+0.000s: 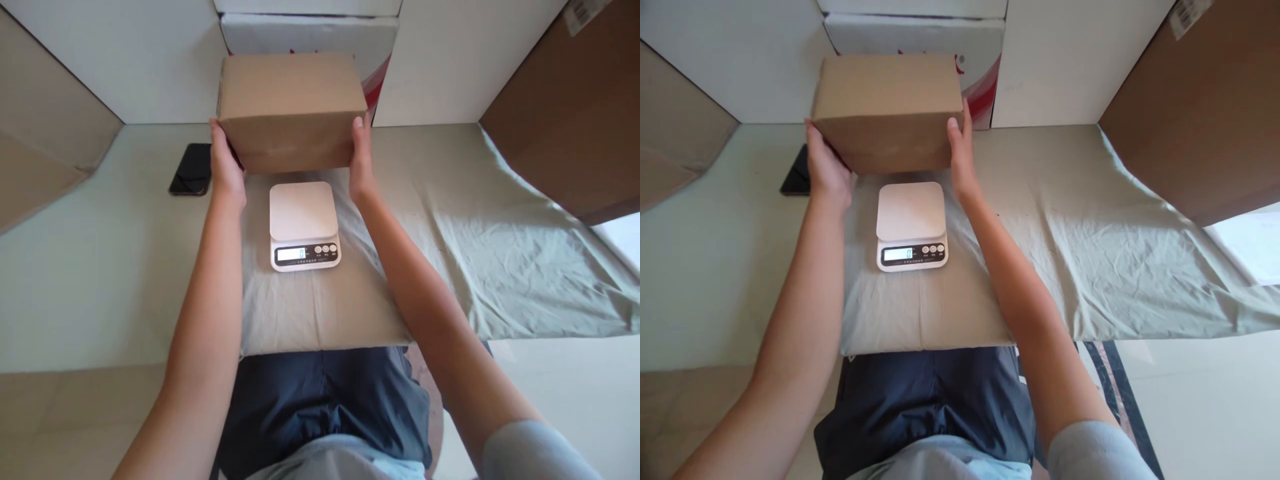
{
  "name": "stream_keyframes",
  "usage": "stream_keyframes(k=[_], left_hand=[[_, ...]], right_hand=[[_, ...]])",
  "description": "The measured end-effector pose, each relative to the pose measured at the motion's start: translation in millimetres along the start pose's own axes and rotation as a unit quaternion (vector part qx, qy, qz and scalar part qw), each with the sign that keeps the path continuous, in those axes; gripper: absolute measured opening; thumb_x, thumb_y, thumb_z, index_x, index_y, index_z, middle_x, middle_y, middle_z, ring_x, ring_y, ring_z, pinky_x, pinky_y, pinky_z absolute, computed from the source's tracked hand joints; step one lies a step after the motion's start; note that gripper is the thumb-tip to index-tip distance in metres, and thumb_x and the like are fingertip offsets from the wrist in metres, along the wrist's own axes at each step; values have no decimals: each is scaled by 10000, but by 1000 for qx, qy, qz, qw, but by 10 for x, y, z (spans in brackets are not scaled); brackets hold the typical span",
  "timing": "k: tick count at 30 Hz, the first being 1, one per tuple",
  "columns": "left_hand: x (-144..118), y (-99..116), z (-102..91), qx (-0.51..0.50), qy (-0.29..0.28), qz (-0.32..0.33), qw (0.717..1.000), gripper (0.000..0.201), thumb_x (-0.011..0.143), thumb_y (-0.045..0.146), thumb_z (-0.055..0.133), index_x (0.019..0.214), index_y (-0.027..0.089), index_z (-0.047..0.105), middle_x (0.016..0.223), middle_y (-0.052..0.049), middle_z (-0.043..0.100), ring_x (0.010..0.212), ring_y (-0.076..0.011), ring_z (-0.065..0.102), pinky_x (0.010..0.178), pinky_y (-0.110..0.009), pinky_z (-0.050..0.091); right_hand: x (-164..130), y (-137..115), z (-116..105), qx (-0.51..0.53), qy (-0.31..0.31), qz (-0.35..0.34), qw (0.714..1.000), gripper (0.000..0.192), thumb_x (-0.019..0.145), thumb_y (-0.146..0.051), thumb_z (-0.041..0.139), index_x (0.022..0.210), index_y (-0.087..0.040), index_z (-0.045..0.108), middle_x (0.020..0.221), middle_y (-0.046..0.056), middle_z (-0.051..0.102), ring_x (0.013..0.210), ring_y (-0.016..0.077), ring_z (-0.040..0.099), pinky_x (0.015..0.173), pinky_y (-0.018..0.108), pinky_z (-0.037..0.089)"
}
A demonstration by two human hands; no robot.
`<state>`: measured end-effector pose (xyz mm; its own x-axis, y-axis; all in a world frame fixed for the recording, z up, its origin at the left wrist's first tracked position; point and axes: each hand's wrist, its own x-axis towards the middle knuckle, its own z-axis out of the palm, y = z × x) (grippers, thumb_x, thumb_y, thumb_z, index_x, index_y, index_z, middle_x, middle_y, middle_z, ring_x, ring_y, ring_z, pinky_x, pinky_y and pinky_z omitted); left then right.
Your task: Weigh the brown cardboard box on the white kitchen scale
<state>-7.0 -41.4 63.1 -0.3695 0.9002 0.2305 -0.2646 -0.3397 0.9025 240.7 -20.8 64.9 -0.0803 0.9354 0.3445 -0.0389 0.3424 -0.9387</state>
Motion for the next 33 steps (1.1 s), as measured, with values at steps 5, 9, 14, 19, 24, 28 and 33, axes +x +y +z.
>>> stream_keyframes(k=[5, 9, 14, 19, 24, 28, 33], left_hand=[[-606, 321, -192, 41, -62, 45, 996, 665, 1120, 830, 490, 1390, 295, 777, 1604, -27, 757, 1717, -256, 507, 1440, -390, 399], [-1137, 394, -222, 63, -21, 45, 997, 722, 958, 953, 633, 1322, 359, 823, 1600, -8, 761, 1751, -285, 457, 1451, -417, 366], [-1383, 338, -237, 85, 11, 42, 995, 775, 924, 996, 589, 1295, 366, 849, 1615, -42, 756, 1756, -321, 452, 1408, -432, 444], [-1426, 256, -315, 94, 23, 54, 994, 680, 975, 929, 582, 1319, 410, 856, 1622, 4, 753, 1776, -286, 417, 1429, -409, 389], [-1448, 228, -326, 95, 21, 36, 995, 748, 960, 959, 588, 1357, 377, 841, 1652, -27, 734, 1766, -303, 435, 1420, -431, 421], [-1466, 224, -315, 80, 13, 39, 996, 641, 1008, 899, 589, 1329, 417, 863, 1645, 14, 742, 1761, -285, 448, 1423, -411, 419], [-1480, 236, -299, 68, 6, 42, 997, 639, 983, 913, 637, 1288, 407, 879, 1606, 28, 769, 1759, -285, 450, 1426, -408, 426]], right_hand=[[-579, -491, -102, -51, 16, -90, 995, 894, 951, -1046, 350, 1714, -584, 413, 1821, -190, 511, 1866, 206, 247, 1568, 434, 275], [-1095, -543, -134, -44, 18, -71, 996, 802, 1026, -954, 353, 1736, -584, 406, 1822, -135, 508, 1869, 275, 254, 1559, 560, 271], [-1386, -387, -103, -31, 24, -63, 997, 775, 1048, -888, 363, 1771, -611, 341, 1798, -115, 537, 1862, 282, 281, 1550, 599, 277], [-1436, -310, -123, -26, 15, -49, 998, 824, 1017, -916, 392, 1782, -619, 319, 1824, -127, 502, 1861, 273, 281, 1548, 573, 297], [-1449, -273, -136, -14, 24, -37, 999, 852, 997, -955, 415, 1774, -611, 342, 1822, -120, 513, 1877, 291, 230, 1562, 613, 227], [-1446, -229, -140, -36, 22, -39, 998, 850, 1014, -937, 382, 1791, -601, 316, 1842, -122, 491, 1866, 283, 273, 1550, 593, 279], [-1444, -181, -154, -39, 27, -40, 998, 847, 1003, -961, 383, 1775, -614, 342, 1847, -136, 485, 1869, 281, 263, 1550, 585, 287]])
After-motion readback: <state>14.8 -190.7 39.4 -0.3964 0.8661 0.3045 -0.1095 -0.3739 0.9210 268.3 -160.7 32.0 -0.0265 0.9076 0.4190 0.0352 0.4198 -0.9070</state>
